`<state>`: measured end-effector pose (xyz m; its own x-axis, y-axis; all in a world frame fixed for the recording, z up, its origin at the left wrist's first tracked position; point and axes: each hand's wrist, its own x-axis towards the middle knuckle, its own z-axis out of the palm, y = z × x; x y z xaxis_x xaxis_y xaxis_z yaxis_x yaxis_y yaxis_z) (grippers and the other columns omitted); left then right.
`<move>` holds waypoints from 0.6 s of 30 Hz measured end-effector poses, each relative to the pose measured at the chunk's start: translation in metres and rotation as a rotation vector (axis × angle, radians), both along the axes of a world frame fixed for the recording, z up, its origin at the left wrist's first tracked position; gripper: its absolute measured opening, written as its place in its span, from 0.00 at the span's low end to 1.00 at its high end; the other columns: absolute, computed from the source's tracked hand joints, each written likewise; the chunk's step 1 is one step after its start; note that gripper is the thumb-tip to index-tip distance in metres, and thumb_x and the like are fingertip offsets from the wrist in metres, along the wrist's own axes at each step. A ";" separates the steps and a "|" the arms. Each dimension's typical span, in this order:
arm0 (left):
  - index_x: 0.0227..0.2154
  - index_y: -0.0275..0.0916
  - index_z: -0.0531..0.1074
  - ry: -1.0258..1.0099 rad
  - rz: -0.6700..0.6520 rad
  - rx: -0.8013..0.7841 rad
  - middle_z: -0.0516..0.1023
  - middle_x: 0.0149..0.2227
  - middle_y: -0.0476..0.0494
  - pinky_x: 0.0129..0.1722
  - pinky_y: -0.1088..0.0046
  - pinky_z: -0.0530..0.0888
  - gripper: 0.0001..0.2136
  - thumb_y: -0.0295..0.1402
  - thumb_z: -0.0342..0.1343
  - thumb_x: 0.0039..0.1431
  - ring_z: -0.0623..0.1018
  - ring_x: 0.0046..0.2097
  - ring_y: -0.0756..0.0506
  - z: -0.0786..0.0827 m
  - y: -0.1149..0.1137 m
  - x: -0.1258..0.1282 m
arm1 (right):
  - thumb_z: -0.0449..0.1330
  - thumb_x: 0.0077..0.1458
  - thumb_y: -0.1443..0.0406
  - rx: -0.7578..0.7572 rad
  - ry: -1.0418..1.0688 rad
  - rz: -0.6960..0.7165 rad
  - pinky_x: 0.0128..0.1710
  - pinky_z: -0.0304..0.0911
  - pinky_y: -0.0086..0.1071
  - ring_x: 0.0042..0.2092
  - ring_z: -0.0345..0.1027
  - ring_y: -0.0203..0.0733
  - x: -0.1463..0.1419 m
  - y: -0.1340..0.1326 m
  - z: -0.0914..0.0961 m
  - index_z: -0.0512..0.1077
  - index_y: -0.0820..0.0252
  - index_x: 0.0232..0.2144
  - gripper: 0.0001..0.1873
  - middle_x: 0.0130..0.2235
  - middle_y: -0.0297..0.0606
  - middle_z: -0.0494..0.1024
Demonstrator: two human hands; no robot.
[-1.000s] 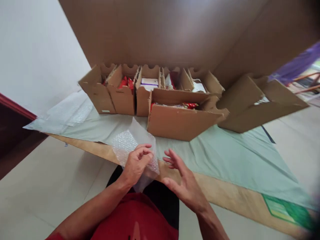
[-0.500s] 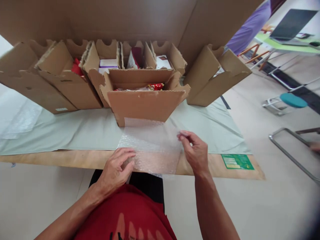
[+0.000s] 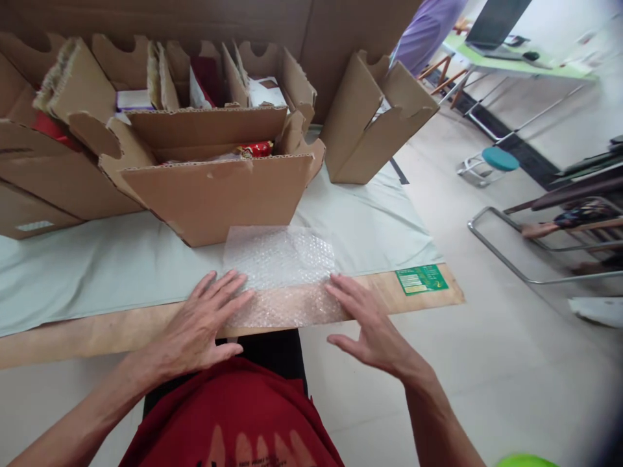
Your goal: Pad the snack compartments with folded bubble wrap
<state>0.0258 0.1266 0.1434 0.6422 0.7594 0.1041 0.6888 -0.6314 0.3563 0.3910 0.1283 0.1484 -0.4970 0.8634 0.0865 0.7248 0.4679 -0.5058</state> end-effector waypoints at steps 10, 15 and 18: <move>0.61 0.41 0.68 -0.094 -0.007 0.058 0.78 0.55 0.36 0.67 0.44 0.60 0.26 0.33 0.62 0.59 0.75 0.58 0.35 0.004 -0.005 0.003 | 0.59 0.65 0.68 0.046 0.298 -0.034 0.58 0.68 0.52 0.60 0.71 0.51 -0.002 -0.021 0.000 0.82 0.47 0.42 0.12 0.53 0.37 0.82; 0.36 0.43 0.77 -0.451 0.169 -0.111 0.84 0.44 0.43 0.51 0.63 0.77 0.06 0.29 0.55 0.64 0.81 0.48 0.42 0.015 -0.004 0.014 | 0.61 0.64 0.56 -0.194 0.584 -0.270 0.47 0.75 0.45 0.45 0.80 0.51 0.002 -0.024 0.019 0.82 0.53 0.36 0.11 0.40 0.41 0.86; 0.32 0.44 0.77 -0.489 0.421 -0.285 0.84 0.33 0.47 0.34 0.72 0.77 0.07 0.37 0.56 0.63 0.82 0.34 0.45 0.017 0.006 0.028 | 0.63 0.61 0.54 -0.178 0.570 -0.531 0.36 0.73 0.35 0.35 0.78 0.45 -0.002 -0.013 0.015 0.81 0.56 0.31 0.14 0.33 0.38 0.83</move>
<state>0.0542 0.1323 0.1609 0.2181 0.9737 0.0655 0.5730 -0.1821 0.7991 0.3893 0.1151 0.1629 0.0634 0.9971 0.0420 0.4356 0.0102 -0.9001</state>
